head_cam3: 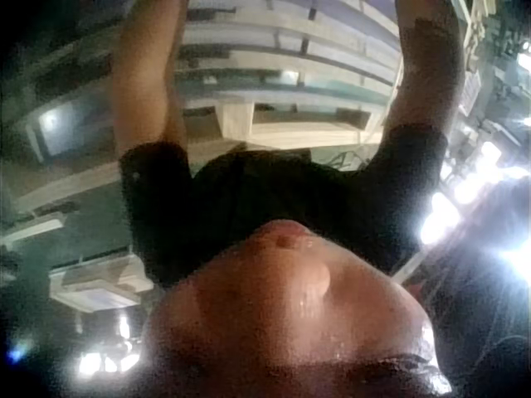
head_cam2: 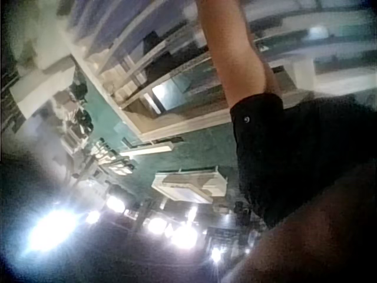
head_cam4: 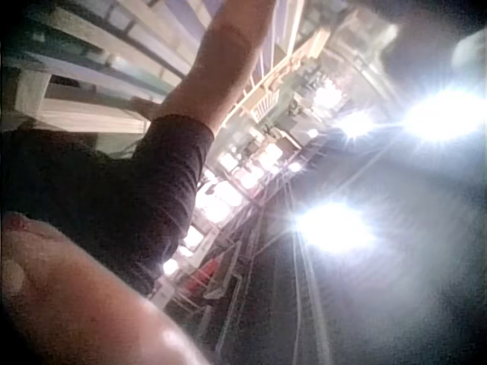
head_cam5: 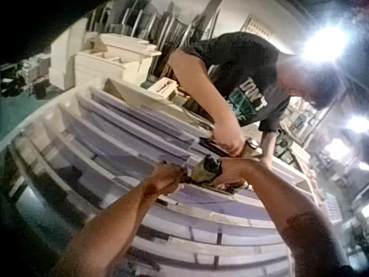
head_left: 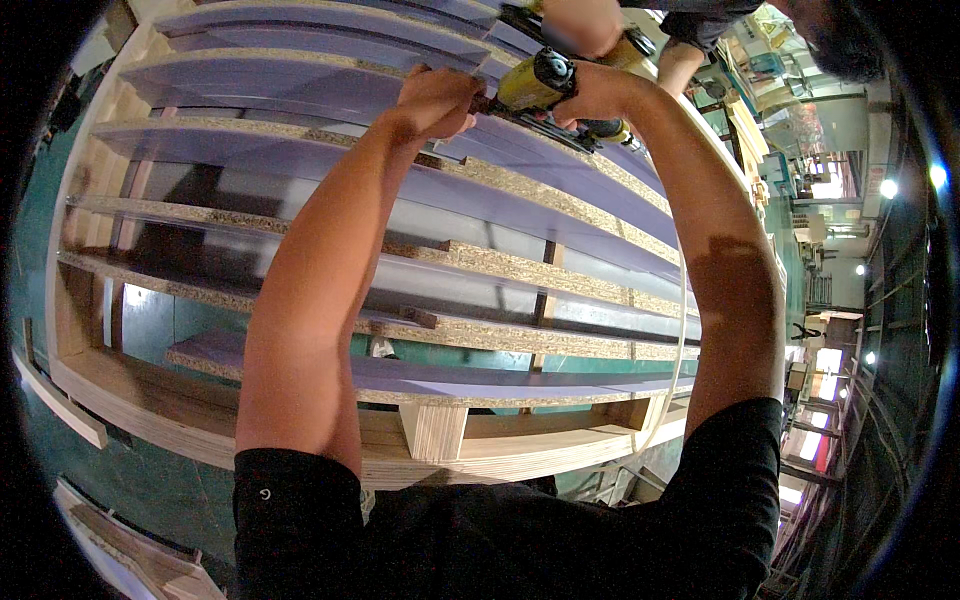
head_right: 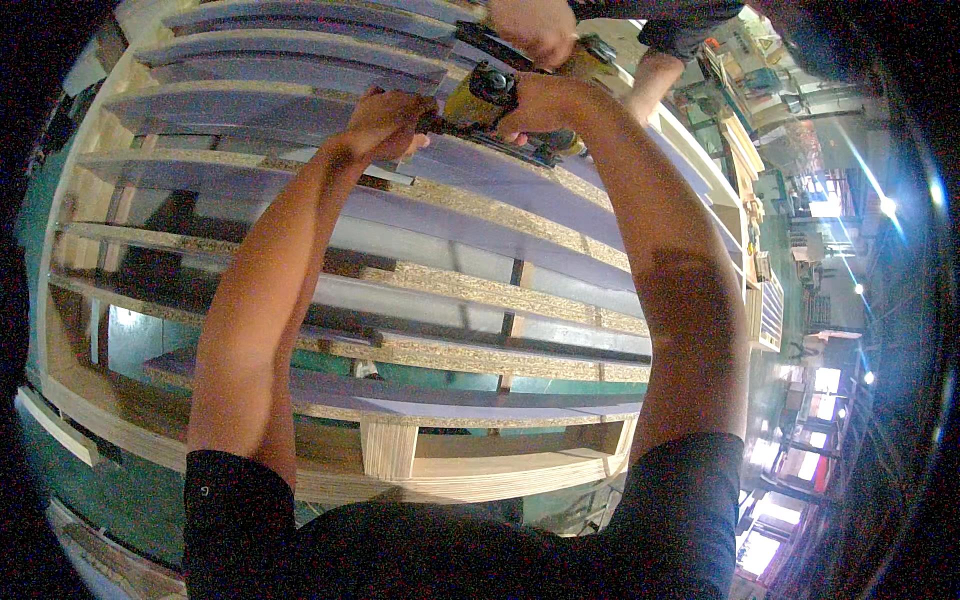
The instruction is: The person assembles a wooden furniture frame by attaching light-colored wooden slats to a purple slatted base. They use a pneumatic nail gun to secure the pieces, frequently walking to retrieve materials and repositioning the large frame on the workshop floor.
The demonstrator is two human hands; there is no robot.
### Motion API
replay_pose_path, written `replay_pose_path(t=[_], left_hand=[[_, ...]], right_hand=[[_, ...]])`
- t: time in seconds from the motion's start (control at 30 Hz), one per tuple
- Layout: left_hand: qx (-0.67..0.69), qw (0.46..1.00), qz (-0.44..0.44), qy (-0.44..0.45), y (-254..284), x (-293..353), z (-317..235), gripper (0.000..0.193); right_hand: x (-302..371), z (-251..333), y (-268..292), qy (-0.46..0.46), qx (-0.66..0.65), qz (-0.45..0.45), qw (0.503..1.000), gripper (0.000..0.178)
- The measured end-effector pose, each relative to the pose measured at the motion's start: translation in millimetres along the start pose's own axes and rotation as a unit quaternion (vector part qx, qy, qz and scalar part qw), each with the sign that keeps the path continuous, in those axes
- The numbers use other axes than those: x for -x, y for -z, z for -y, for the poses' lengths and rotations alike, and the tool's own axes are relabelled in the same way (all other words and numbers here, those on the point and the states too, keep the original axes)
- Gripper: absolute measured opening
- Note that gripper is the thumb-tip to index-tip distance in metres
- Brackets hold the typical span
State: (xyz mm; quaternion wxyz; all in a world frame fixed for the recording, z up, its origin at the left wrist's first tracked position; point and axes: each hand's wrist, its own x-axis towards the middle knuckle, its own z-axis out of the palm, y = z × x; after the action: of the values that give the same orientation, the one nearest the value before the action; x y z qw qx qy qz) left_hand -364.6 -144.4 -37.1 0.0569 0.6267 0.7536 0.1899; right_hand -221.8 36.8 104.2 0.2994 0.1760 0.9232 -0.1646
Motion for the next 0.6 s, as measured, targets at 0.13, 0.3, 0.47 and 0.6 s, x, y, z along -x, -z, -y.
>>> replay_pose_path(t=[0.13,0.3,0.47,0.6], left_hand=[[0.001,0.999,0.028,0.028,7.9,1.4,-2.8,0.032],[-0.028,0.993,0.105,0.054,6.6,-14.3,-10.0,0.048],[0.027,0.998,-0.052,-0.031,-8.0,4.0,17.5,0.049],[0.054,0.997,-0.044,-0.031,8.9,-1.7,-17.6,0.055]], right_hand=[[0.9,10.8,2.9,-0.007,0.001,-0.006,1.000,0.024],[45.0,20.5,-3.2,-0.039,-0.026,-0.024,0.999,0.031],[192.5,28.0,-47.3,-0.183,-0.126,-0.116,0.968,0.036],[388.3,-1.8,-158.6,-0.145,-0.471,-0.145,0.858,0.026]])
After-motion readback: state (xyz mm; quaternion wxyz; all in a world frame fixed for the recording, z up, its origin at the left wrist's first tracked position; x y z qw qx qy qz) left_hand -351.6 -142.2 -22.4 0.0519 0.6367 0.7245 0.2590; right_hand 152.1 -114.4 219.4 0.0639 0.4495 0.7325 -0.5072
